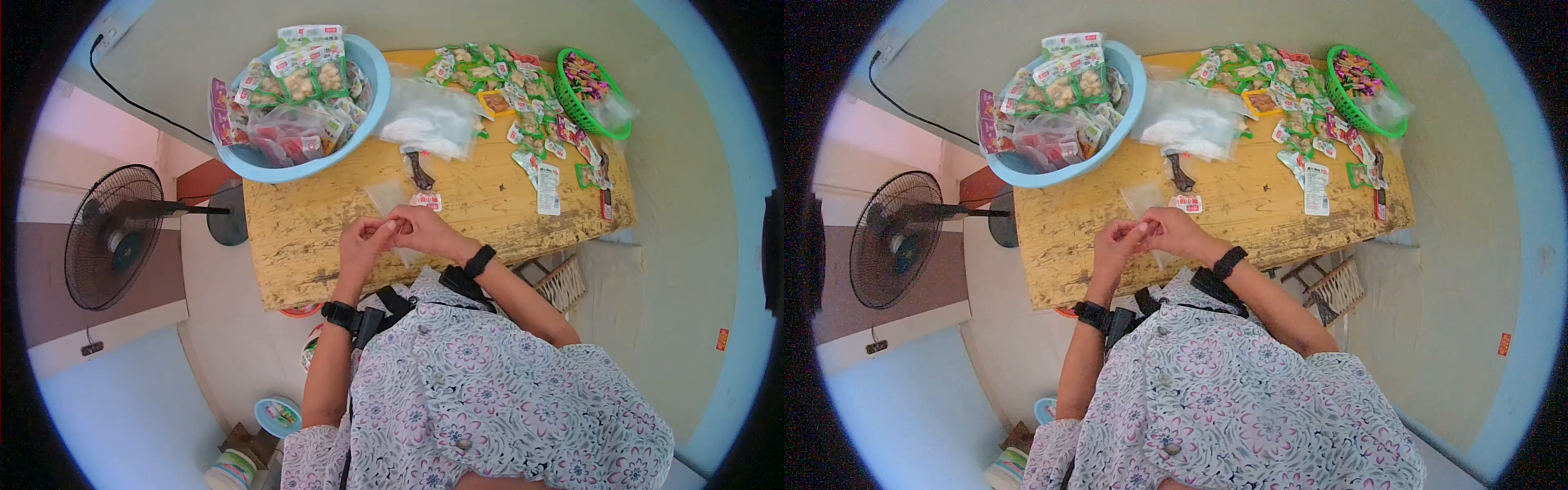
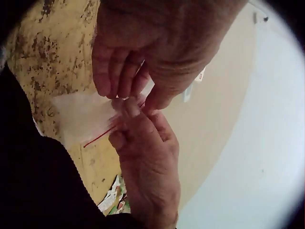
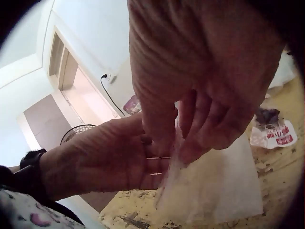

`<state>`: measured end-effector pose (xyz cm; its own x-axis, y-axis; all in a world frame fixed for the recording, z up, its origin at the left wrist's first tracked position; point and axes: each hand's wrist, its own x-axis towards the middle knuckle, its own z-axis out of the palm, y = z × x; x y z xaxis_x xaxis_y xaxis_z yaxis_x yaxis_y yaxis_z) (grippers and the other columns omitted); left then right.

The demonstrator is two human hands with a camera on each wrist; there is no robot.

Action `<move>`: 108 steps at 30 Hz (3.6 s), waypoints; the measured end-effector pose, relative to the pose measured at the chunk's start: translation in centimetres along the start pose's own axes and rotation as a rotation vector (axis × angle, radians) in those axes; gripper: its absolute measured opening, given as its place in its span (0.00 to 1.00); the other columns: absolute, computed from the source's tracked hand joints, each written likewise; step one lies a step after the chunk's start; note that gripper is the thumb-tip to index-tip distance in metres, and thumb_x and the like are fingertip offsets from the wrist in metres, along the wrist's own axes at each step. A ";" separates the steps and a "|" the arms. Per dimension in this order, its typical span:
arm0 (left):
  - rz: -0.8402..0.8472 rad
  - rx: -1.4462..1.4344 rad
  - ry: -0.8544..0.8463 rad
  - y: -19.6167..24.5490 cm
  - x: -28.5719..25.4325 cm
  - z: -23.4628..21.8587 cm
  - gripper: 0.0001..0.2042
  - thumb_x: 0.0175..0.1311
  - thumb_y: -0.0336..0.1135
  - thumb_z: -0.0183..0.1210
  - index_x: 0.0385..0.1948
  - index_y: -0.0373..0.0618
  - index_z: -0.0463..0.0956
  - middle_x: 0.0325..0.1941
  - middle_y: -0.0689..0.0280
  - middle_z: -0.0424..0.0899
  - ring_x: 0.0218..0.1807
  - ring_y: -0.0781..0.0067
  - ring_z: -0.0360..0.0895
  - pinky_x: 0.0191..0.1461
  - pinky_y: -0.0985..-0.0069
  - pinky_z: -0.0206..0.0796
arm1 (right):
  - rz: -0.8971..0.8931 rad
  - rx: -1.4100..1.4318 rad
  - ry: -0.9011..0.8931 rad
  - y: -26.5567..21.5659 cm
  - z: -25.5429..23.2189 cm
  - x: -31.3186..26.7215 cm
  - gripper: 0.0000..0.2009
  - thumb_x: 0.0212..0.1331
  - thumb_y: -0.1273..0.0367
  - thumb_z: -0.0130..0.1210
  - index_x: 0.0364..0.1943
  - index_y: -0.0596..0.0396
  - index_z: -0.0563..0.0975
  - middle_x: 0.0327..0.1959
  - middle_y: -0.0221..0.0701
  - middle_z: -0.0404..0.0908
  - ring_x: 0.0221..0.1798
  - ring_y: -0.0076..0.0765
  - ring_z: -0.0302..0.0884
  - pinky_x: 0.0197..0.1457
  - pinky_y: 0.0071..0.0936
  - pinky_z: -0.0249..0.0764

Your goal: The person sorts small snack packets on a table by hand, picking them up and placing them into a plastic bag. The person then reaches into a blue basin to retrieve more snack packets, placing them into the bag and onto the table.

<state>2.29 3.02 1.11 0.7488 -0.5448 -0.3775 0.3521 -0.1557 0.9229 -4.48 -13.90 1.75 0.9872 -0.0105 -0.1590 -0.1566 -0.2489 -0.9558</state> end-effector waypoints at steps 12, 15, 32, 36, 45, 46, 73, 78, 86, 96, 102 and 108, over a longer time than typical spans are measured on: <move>0.086 -0.108 0.026 -0.3 -0.6 -1.2 0.04 0.62 0.29 0.64 0.34 0.41 0.80 0.33 0.70 0.84 0.34 0.82 0.79 0.40 0.81 0.73 | 0.184 0.342 -0.030 -1.5 -0.8 -0.3 0.13 0.65 0.67 0.59 0.50 0.56 0.77 0.34 0.26 0.82 0.37 0.19 0.79 0.38 0.19 0.74; 0.127 -0.006 0.010 0.1 -0.8 -1.0 0.04 0.60 0.27 0.66 0.32 0.42 0.79 0.31 0.70 0.83 0.33 0.83 0.78 0.39 0.82 0.71 | 0.112 0.367 -0.001 -1.3 -0.6 -0.2 0.09 0.64 0.67 0.60 0.44 0.56 0.78 0.35 0.26 0.82 0.36 0.19 0.79 0.38 0.18 0.74; -0.035 -0.293 0.030 1.2 -0.9 -1.7 0.03 0.66 0.31 0.61 0.34 0.44 0.77 0.31 0.68 0.82 0.33 0.79 0.79 0.37 0.80 0.71 | 0.109 0.573 0.045 -0.3 -2.4 -0.2 0.05 0.64 0.68 0.60 0.35 0.55 0.79 0.34 0.25 0.82 0.37 0.18 0.78 0.41 0.19 0.74; 0.156 -0.015 0.101 2.4 -1.9 -3.5 0.03 0.65 0.30 0.60 0.35 0.44 0.75 0.31 0.67 0.81 0.33 0.78 0.80 0.35 0.80 0.72 | 0.173 0.503 0.029 -0.5 -2.6 0.2 0.06 0.62 0.68 0.61 0.35 0.54 0.78 0.34 0.25 0.81 0.38 0.19 0.78 0.41 0.21 0.75; 0.464 0.867 0.567 9.5 -8.9 -5.8 0.10 0.63 0.27 0.60 0.44 0.39 0.76 0.24 0.66 0.75 0.25 0.77 0.70 0.31 0.76 0.65 | 0.023 0.509 -0.395 -0.8 9.7 10.0 0.07 0.57 0.68 0.61 0.34 0.57 0.79 0.31 0.26 0.81 0.33 0.20 0.78 0.36 0.23 0.76; 0.495 0.906 0.574 9.6 -9.3 -5.9 0.09 0.64 0.27 0.59 0.44 0.38 0.76 0.24 0.68 0.74 0.25 0.80 0.68 0.30 0.78 0.63 | 0.006 0.631 -0.467 -1.7 11.5 10.5 0.06 0.57 0.69 0.60 0.32 0.58 0.79 0.30 0.29 0.82 0.32 0.24 0.80 0.35 0.26 0.78; -0.198 0.102 0.032 -4.1 4.7 -1.2 0.05 0.57 0.27 0.60 0.24 0.46 0.74 0.24 0.72 0.76 0.26 0.83 0.69 0.28 0.84 0.57 | -0.064 0.017 0.641 9.1 -6.7 -2.0 0.07 0.61 0.74 0.53 0.42 0.56 0.75 0.30 0.31 0.79 0.32 0.27 0.79 0.35 0.30 0.75; -0.281 0.126 0.069 -3.0 4.5 -1.3 0.06 0.58 0.29 0.59 0.22 0.48 0.73 0.21 0.74 0.74 0.23 0.84 0.66 0.26 0.84 0.53 | 0.001 0.230 1.039 13.4 -12.7 -9.3 0.05 0.58 0.74 0.55 0.38 0.56 0.76 0.31 0.36 0.79 0.33 0.34 0.77 0.38 0.30 0.74; -0.223 0.138 0.090 -3.9 4.0 -0.8 0.06 0.58 0.26 0.61 0.22 0.48 0.76 0.22 0.75 0.75 0.23 0.85 0.66 0.26 0.85 0.54 | 0.254 -0.206 1.346 14.9 -20.2 -16.6 0.09 0.54 0.73 0.58 0.40 0.57 0.76 0.39 0.40 0.78 0.43 0.44 0.77 0.45 0.38 0.74; -0.217 0.139 0.168 -3.6 3.5 0.4 0.04 0.58 0.27 0.62 0.24 0.47 0.77 0.25 0.75 0.77 0.26 0.85 0.68 0.29 0.85 0.55 | 0.419 -0.653 1.143 14.3 -22.4 -15.2 0.25 0.49 0.65 0.66 0.52 0.55 0.73 0.57 0.38 0.72 0.62 0.48 0.67 0.61 0.46 0.66; -0.194 0.131 0.198 -3.2 3.0 1.1 0.04 0.58 0.27 0.61 0.25 0.47 0.77 0.25 0.76 0.76 0.26 0.86 0.65 0.31 0.84 0.53 | 0.520 -0.692 0.980 14.4 -23.6 -14.6 0.31 0.47 0.64 0.68 0.57 0.53 0.70 0.64 0.38 0.68 0.67 0.48 0.63 0.65 0.47 0.63; -0.167 0.125 0.202 -3.1 2.8 1.3 0.03 0.58 0.27 0.61 0.26 0.47 0.78 0.27 0.75 0.78 0.27 0.86 0.67 0.31 0.85 0.54 | 0.511 -0.702 0.971 15.1 -24.6 -14.8 0.32 0.46 0.65 0.68 0.59 0.49 0.69 0.63 0.36 0.68 0.66 0.48 0.64 0.65 0.48 0.64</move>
<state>2.55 0.87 -2.76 0.7871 -0.3301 -0.5211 0.4175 -0.3368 0.8440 -20.74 -41.34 -4.21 0.4850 -0.8724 0.0608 -0.7616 -0.4556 -0.4610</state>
